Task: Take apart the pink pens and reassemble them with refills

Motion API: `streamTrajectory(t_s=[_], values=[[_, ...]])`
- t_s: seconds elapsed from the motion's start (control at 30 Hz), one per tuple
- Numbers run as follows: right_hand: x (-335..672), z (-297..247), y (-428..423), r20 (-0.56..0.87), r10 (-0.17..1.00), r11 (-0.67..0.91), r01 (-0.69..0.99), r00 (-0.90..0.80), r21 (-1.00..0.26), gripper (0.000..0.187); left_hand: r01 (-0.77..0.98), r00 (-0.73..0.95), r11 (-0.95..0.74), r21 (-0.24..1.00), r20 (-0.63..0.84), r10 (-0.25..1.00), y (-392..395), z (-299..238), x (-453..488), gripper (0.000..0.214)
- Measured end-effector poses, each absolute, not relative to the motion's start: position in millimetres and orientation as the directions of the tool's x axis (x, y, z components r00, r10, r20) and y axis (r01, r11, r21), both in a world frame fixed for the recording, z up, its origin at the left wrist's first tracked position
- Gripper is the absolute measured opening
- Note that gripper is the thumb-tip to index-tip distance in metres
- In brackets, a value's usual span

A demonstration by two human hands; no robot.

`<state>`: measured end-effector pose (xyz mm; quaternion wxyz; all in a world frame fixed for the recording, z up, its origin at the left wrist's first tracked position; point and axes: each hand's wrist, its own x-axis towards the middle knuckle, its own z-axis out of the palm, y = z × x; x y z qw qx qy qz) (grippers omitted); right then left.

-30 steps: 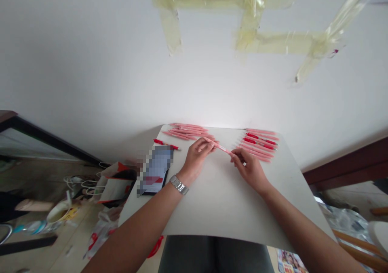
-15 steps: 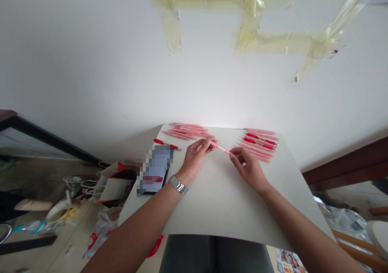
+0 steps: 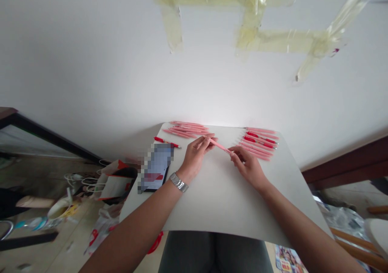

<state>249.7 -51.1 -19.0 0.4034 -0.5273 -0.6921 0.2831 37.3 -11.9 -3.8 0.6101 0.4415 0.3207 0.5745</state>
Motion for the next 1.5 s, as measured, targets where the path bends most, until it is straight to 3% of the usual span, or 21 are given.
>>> streamTrajectory(t_s=[0.37, 1.17, 1.33, 1.5], values=[[249.7, -23.6, -49.1, 0.321, 0.945, 0.312, 0.485, -0.067, -0.817, 0.032, -0.438, 0.137, -0.030, 0.898, 0.100, 0.986, -11.6, -3.6, 36.9, 0.042], [249.2, -16.2, -51.8, 0.250, 0.957, 0.290, 0.442, -0.148, -0.849, 0.036, -0.442, 0.159, -0.051, 0.895, 0.134, 0.978, -11.5, -1.6, 35.7, 0.036], [251.6, -18.3, -47.7, 0.222, 0.973, 0.232, 0.323, -0.067, -0.918, 0.038, -0.425, 0.126, -0.036, 0.904, 0.098, 0.987, -9.5, -3.5, 35.9, 0.037], [257.3, -14.6, -43.0, 0.187, 0.981, 0.185, 0.058, 0.040, -0.981, 0.033, -0.273, 0.118, -0.102, 0.957, 0.139, 0.983, -6.1, -9.3, 32.2, 0.032]])
